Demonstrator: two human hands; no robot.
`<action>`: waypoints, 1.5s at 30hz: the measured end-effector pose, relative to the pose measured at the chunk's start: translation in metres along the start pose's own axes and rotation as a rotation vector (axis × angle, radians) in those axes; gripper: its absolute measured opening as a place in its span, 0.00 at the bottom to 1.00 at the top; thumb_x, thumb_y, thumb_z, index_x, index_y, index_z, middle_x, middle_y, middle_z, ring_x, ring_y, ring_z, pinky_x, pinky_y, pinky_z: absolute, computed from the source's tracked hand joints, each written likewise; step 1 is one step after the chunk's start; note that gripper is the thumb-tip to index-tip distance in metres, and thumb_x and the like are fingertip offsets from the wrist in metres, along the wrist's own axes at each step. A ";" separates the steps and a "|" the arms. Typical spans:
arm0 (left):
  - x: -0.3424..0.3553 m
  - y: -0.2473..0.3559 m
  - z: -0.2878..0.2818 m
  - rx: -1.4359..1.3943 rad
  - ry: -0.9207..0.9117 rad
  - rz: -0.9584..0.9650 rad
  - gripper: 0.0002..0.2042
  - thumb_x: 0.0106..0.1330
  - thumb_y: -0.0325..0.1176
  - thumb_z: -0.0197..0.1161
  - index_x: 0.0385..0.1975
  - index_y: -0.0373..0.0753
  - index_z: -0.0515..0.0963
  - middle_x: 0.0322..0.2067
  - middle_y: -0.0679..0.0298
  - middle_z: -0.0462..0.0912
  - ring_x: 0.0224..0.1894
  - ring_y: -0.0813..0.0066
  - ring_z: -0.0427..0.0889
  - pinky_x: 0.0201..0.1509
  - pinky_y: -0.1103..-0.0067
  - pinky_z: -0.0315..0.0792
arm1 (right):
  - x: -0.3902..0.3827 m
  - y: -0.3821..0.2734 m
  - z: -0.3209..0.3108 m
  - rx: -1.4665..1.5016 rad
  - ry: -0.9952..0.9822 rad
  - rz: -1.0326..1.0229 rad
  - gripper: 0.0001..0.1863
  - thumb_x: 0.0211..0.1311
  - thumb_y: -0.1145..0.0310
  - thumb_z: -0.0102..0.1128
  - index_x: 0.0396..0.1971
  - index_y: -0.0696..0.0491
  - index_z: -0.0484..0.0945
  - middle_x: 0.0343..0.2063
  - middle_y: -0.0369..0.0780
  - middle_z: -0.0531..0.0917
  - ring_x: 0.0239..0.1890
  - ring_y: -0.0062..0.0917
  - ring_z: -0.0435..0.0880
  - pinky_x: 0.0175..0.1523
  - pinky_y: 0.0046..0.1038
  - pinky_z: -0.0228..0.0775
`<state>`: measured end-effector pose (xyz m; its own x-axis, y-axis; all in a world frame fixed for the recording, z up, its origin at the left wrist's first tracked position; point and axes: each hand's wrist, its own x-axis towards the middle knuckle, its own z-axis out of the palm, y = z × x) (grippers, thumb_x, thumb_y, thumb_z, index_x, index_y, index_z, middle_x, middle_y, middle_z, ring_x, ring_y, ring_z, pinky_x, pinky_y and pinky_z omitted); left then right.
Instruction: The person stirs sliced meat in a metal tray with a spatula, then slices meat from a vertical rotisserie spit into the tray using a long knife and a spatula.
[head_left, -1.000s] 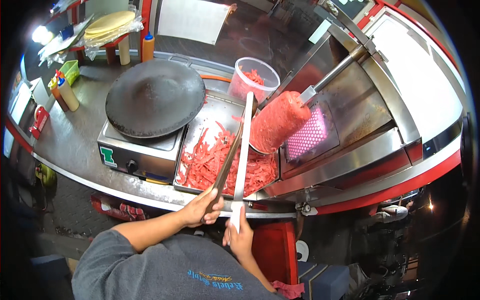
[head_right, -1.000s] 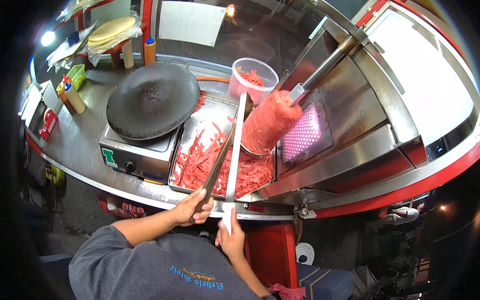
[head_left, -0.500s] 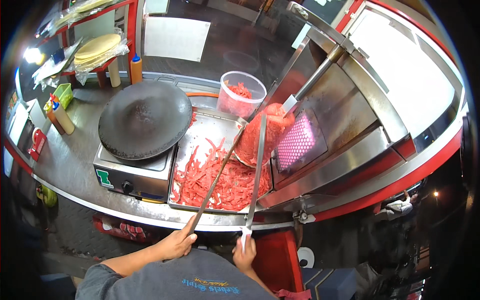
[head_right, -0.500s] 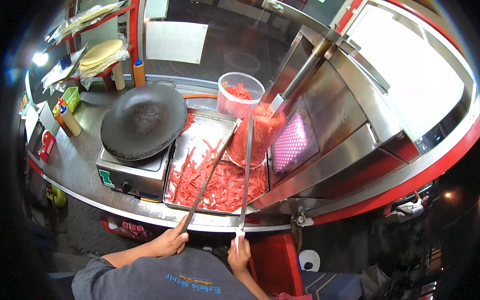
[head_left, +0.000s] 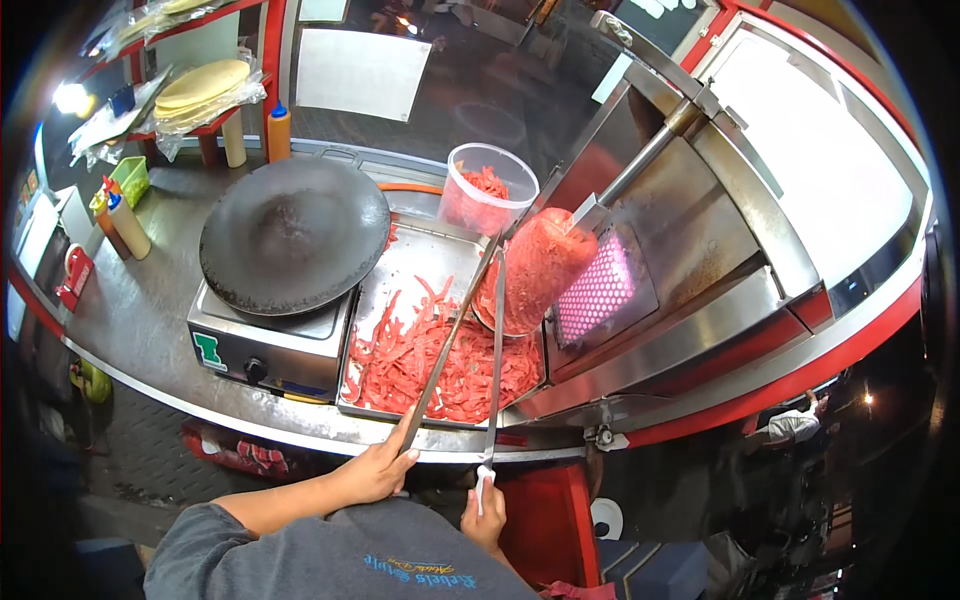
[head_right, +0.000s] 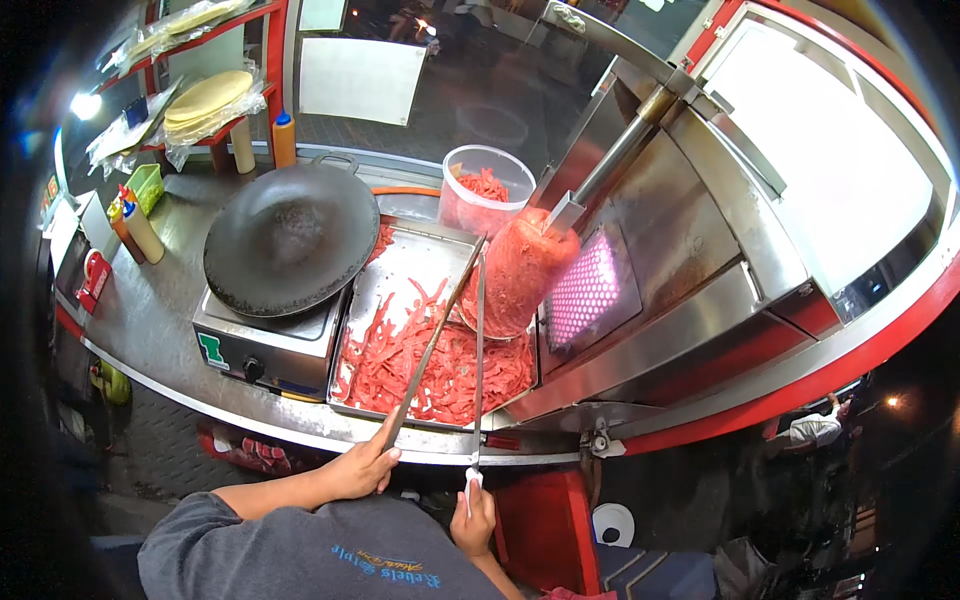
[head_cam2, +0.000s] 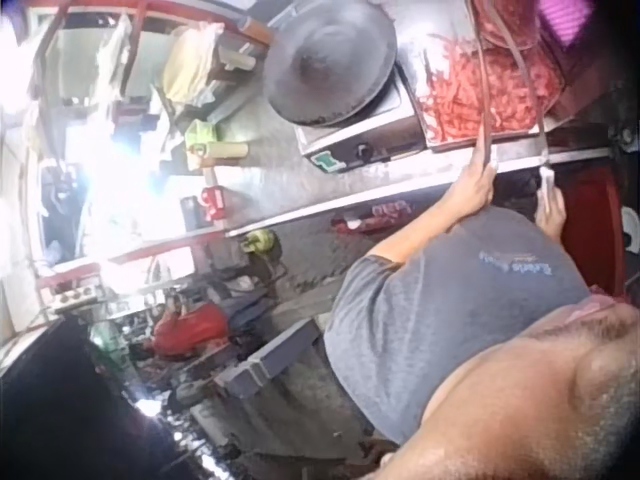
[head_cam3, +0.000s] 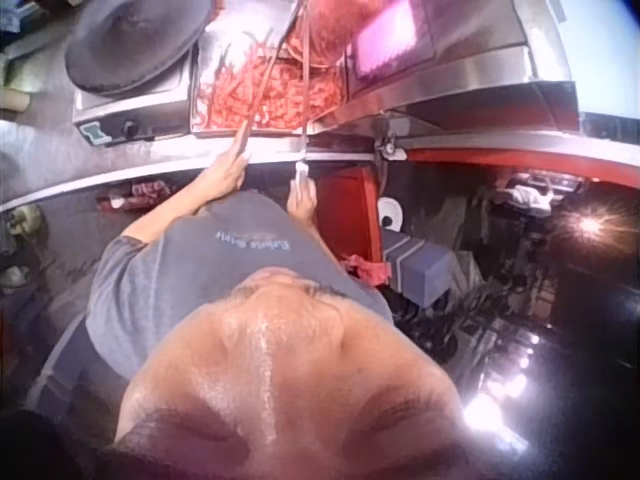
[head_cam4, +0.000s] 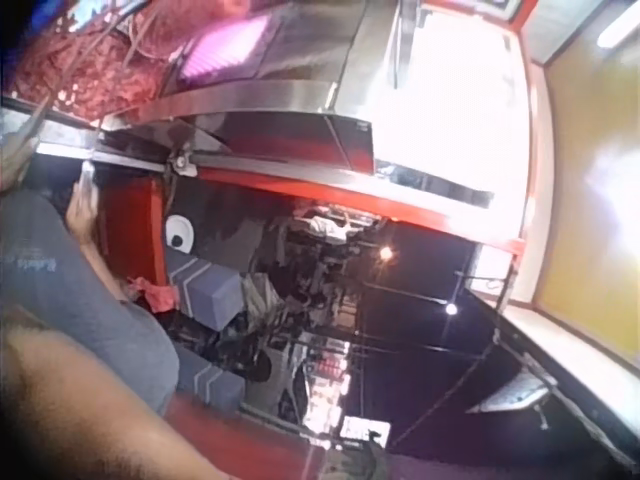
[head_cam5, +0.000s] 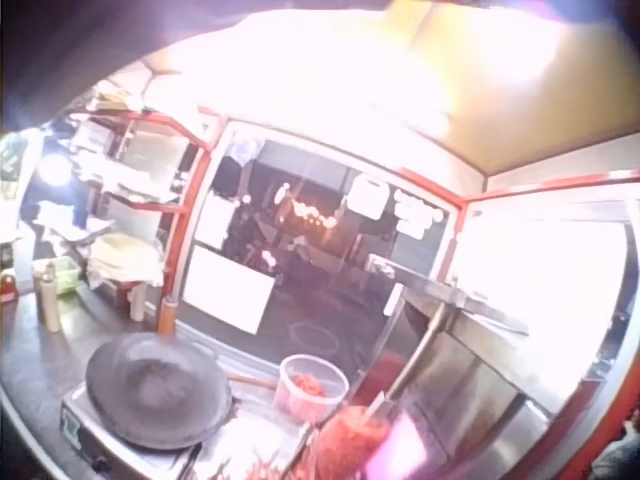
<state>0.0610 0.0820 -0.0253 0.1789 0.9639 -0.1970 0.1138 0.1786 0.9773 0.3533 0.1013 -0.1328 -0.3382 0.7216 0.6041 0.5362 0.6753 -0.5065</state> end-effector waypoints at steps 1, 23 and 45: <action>-0.002 -0.002 0.001 0.037 -0.003 -0.001 0.38 0.87 0.41 0.46 0.84 0.43 0.28 0.21 0.58 0.76 0.22 0.65 0.80 0.33 0.68 0.78 | 0.014 -0.008 -0.001 -0.002 0.007 0.005 0.30 0.71 0.80 0.65 0.72 0.63 0.71 0.42 0.55 0.84 0.40 0.49 0.85 0.45 0.43 0.80; 0.036 0.004 -0.001 -1.169 -0.183 0.026 0.15 0.87 0.54 0.43 0.60 0.53 0.64 0.32 0.70 0.67 0.19 0.85 0.64 0.23 0.83 0.66 | 0.121 -0.087 0.001 0.671 -0.274 0.731 0.33 0.79 0.77 0.55 0.80 0.55 0.61 0.37 0.41 0.82 0.21 0.19 0.78 0.24 0.26 0.75; -0.037 -0.009 -0.014 -0.118 -0.100 -0.091 0.37 0.87 0.40 0.46 0.85 0.46 0.29 0.27 0.63 0.73 0.23 0.75 0.75 0.32 0.74 0.76 | 0.085 -0.005 0.023 0.562 0.035 0.191 0.36 0.79 0.82 0.54 0.82 0.47 0.59 0.42 0.42 0.80 0.21 0.16 0.74 0.22 0.25 0.74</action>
<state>0.0399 0.0469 -0.0261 0.2703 0.9194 -0.2859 0.0195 0.2917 0.9563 0.3039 0.1635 -0.0932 -0.2454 0.8393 0.4851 0.0903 0.5180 -0.8506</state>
